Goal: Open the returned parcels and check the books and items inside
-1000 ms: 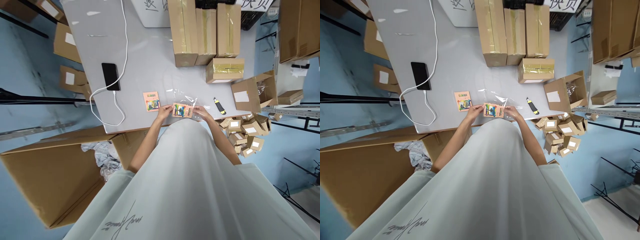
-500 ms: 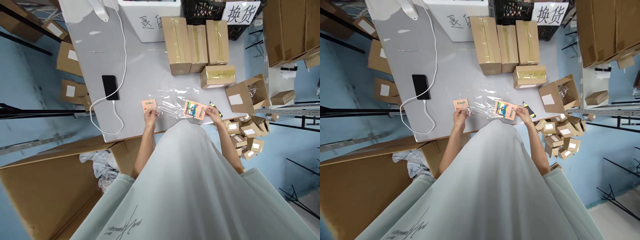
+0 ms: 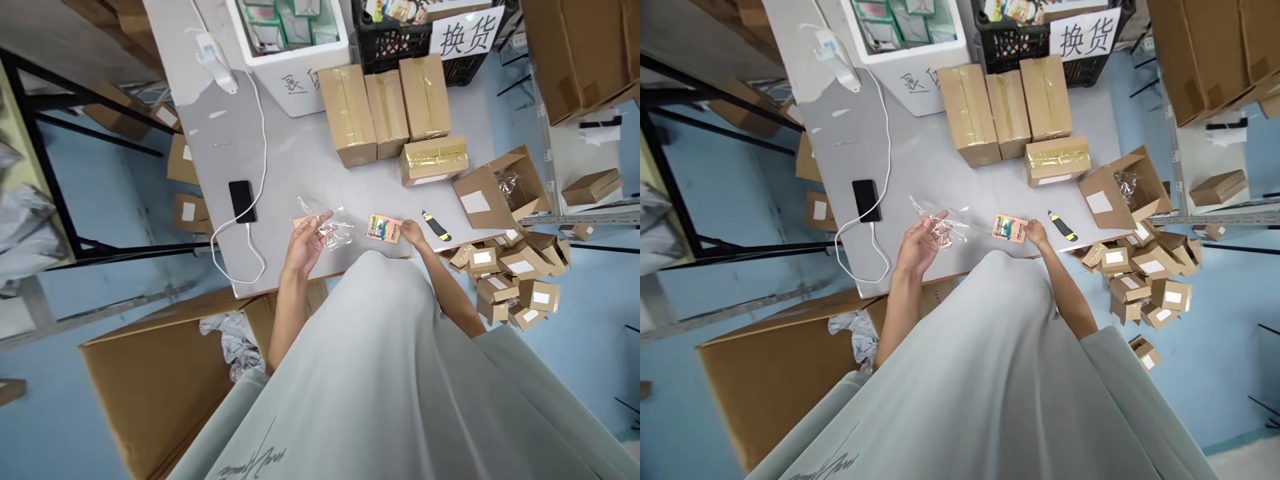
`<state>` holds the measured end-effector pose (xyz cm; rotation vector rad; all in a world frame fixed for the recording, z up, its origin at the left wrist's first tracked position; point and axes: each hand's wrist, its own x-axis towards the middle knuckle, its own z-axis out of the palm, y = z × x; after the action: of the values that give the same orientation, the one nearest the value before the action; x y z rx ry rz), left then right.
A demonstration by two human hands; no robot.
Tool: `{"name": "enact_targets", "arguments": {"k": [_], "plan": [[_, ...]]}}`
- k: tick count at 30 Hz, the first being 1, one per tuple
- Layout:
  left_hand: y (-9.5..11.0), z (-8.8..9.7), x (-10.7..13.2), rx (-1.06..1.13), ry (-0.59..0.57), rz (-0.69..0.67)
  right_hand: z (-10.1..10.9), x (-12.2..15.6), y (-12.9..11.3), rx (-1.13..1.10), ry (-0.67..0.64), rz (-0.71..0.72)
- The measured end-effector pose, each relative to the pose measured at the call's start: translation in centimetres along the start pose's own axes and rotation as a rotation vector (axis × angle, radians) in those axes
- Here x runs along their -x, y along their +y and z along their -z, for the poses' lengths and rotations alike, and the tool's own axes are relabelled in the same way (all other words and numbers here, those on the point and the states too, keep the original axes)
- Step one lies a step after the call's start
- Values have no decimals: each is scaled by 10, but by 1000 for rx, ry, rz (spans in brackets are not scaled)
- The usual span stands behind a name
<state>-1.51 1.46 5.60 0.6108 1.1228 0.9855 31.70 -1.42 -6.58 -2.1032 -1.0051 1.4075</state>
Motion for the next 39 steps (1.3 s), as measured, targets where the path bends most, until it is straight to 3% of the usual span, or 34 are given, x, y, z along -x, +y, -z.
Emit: {"name": "enact_targets", "arguments": {"k": [3,7,10,13,17,20,25,28,31,36,39], "plan": [[13,-40,-3,-26,-100,19,27,15,-8,-275,-92,58],[10,-108,-14,-128,-281,81,76,53,-16,-708,-522,167],[-5,-167,-22,-245,-437,127,103,76,-16,-797,-676,217],[-24,-227,-29,-441,-575,95,123,86,-8,-870,-554,283],[-44,-299,-37,-667,-697,-260,159,89,15,-909,-124,298],[-54,-344,-44,-792,-754,-496,200,83,33,-903,185,314],[-79,-411,-67,-868,-931,-597,271,48,53,-688,494,419],[-102,-444,-94,-909,-973,-668,302,20,56,-379,520,392],[-124,-466,-126,-1130,-1026,-658,315,-7,53,-11,437,242],[-150,-488,-158,-1640,-1052,-521,311,-47,43,401,359,43],[-157,-495,-161,-1756,-978,-501,304,-69,37,484,280,-120]]}}
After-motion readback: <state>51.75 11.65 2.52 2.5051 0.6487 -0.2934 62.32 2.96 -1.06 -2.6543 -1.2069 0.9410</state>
